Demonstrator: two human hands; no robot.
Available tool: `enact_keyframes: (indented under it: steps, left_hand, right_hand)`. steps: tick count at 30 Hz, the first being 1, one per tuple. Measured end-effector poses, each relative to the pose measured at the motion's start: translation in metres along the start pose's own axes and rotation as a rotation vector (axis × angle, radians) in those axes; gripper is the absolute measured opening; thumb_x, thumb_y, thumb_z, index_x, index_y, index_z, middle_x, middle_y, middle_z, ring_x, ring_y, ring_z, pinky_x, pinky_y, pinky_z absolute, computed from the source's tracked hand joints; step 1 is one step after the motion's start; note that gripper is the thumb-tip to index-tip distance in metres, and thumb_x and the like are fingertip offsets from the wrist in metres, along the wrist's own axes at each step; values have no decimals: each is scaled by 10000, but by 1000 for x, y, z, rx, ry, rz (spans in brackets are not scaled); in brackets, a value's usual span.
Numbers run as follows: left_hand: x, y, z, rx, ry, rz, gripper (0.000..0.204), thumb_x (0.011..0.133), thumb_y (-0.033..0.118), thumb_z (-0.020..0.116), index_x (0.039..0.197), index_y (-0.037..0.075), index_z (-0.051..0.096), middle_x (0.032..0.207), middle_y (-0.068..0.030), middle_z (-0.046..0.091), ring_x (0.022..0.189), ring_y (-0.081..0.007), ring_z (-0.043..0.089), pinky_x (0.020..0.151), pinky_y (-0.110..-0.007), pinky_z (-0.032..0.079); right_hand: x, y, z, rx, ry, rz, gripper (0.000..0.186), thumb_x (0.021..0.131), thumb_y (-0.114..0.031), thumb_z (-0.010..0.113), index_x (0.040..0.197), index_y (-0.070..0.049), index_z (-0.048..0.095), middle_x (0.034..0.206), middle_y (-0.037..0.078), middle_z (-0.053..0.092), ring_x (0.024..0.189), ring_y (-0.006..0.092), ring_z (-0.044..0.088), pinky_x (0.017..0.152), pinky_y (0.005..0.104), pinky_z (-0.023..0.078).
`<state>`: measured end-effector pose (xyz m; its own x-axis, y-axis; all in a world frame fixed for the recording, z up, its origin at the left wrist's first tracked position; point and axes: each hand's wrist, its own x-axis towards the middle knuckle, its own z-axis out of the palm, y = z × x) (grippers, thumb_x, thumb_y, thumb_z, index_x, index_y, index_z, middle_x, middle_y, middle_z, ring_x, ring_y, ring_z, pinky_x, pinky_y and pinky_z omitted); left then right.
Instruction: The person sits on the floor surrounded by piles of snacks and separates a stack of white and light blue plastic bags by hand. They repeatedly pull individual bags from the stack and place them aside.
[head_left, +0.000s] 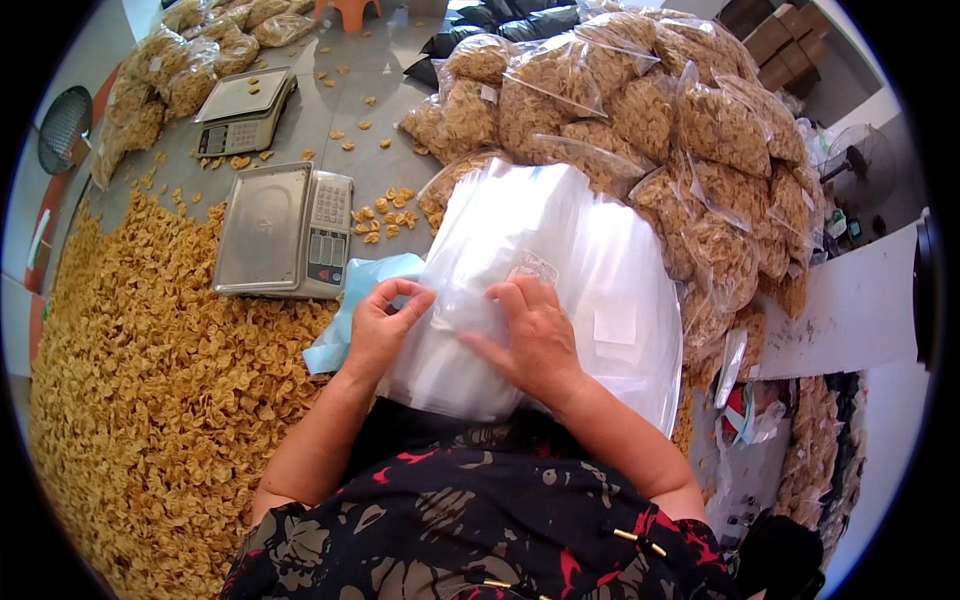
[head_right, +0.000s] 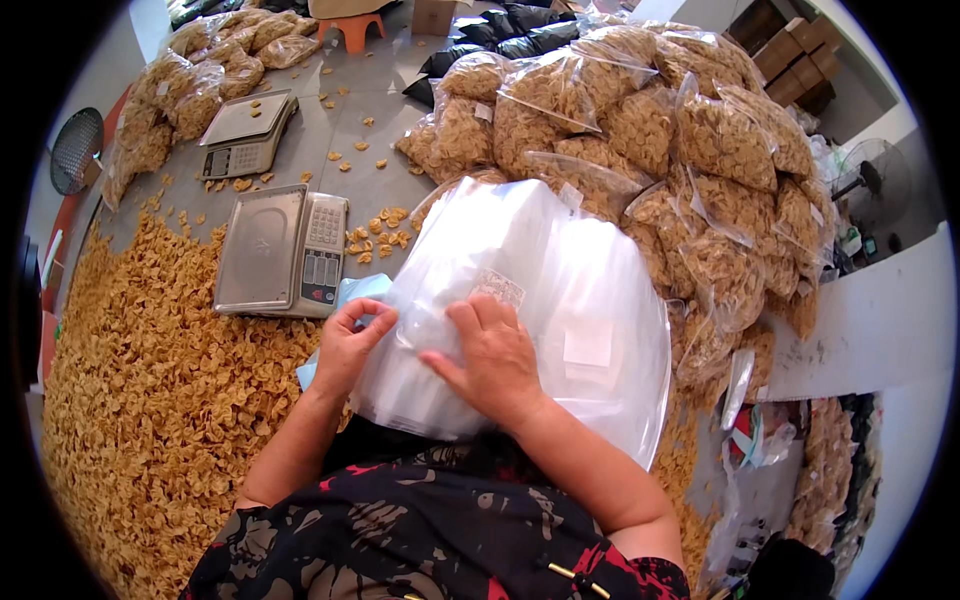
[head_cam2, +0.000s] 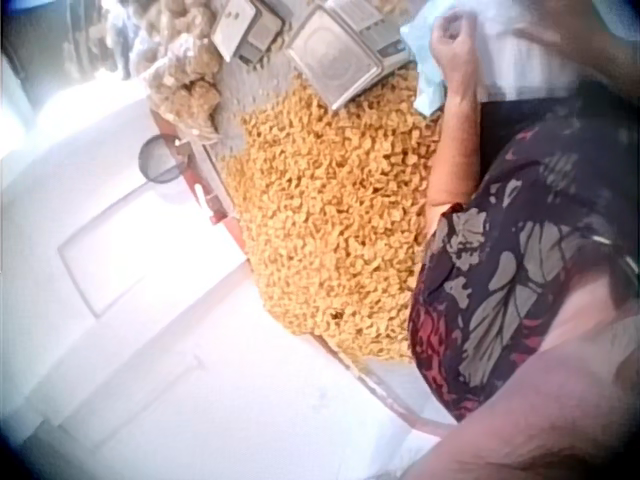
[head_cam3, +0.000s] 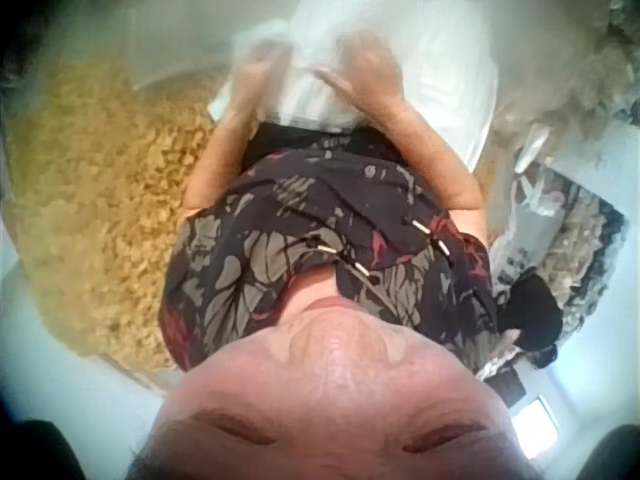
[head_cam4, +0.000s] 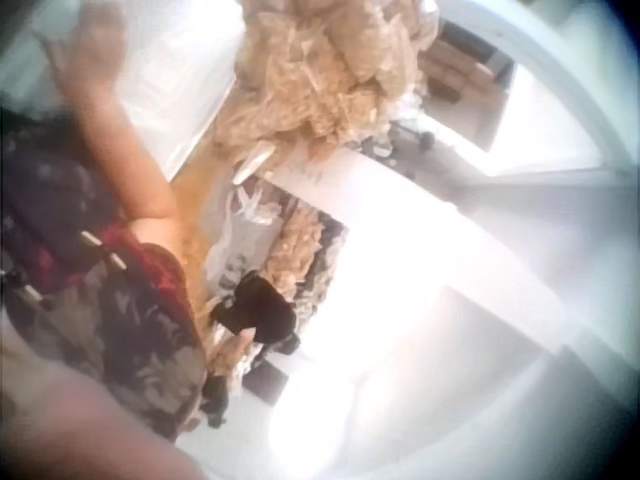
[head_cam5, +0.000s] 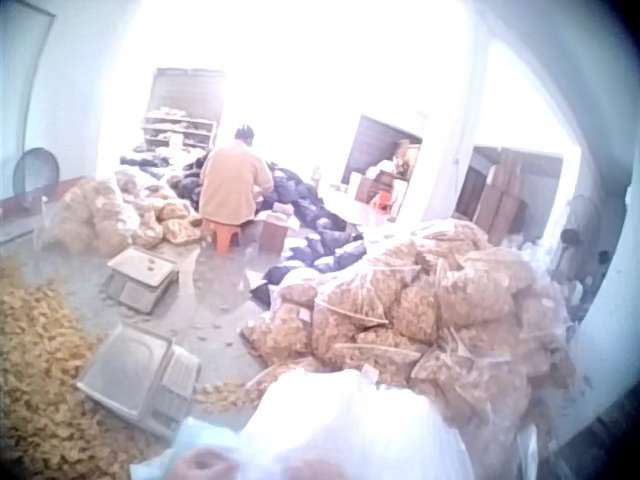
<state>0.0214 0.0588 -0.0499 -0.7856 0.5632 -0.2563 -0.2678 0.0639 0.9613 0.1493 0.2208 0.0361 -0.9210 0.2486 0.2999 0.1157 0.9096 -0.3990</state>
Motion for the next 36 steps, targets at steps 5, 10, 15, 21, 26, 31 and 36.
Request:
enact_keyframes:
  steps: [5,10,15,21,26,31,36]
  left_hand:
    - [-37,50,14,428,160,650,214,720,113,809,866,56,663,873,-80,651,799,-203,595,724,-297,464]
    - [-58,77,26,264,-96,574,227,747,69,774,953,61,678,941,-98,657,864,-224,630,771,-317,483]
    - [-52,66,23,250,-86,606,187,771,42,741,951,75,701,985,-91,674,823,-227,640,759,-294,493]
    - [-69,91,43,330,-349,668,250,784,57,747,1027,78,692,1033,-98,659,952,-225,623,856,-308,484]
    - [-46,72,2,-159,-122,393,349,862,-22,652,1202,28,589,1081,-32,614,989,-122,580,863,-260,461]
    - [-39,96,10,-392,4,480,455,892,-27,612,1323,53,494,1054,-21,610,947,-80,574,816,-238,468]
    - [-55,105,12,-303,10,423,451,952,45,551,1390,76,451,1099,-32,613,956,-57,568,814,-220,468]
  right_hand:
    - [8,-21,-15,792,-37,302,223,855,-187,708,966,-38,583,854,49,608,726,133,569,651,260,468]
    - [-9,5,-53,1026,298,287,119,943,-167,596,936,-48,589,830,36,623,689,99,577,634,235,473]
    - [-33,31,-80,1124,368,613,139,964,-176,555,1016,-48,564,803,37,609,735,112,605,625,241,475]
    - [-19,16,-71,1120,90,498,102,932,-133,598,939,-32,607,754,40,608,624,124,589,571,260,484]
    - [-71,97,-114,993,382,818,126,926,-127,595,831,-57,640,677,-46,577,633,32,520,579,180,405]
    - [-84,150,-138,92,466,586,114,911,-12,564,1016,-15,608,1001,46,631,851,109,587,796,248,472]
    - [21,-11,-87,722,-48,-196,596,771,-33,742,1313,-59,496,1244,84,573,1133,196,543,972,337,434]
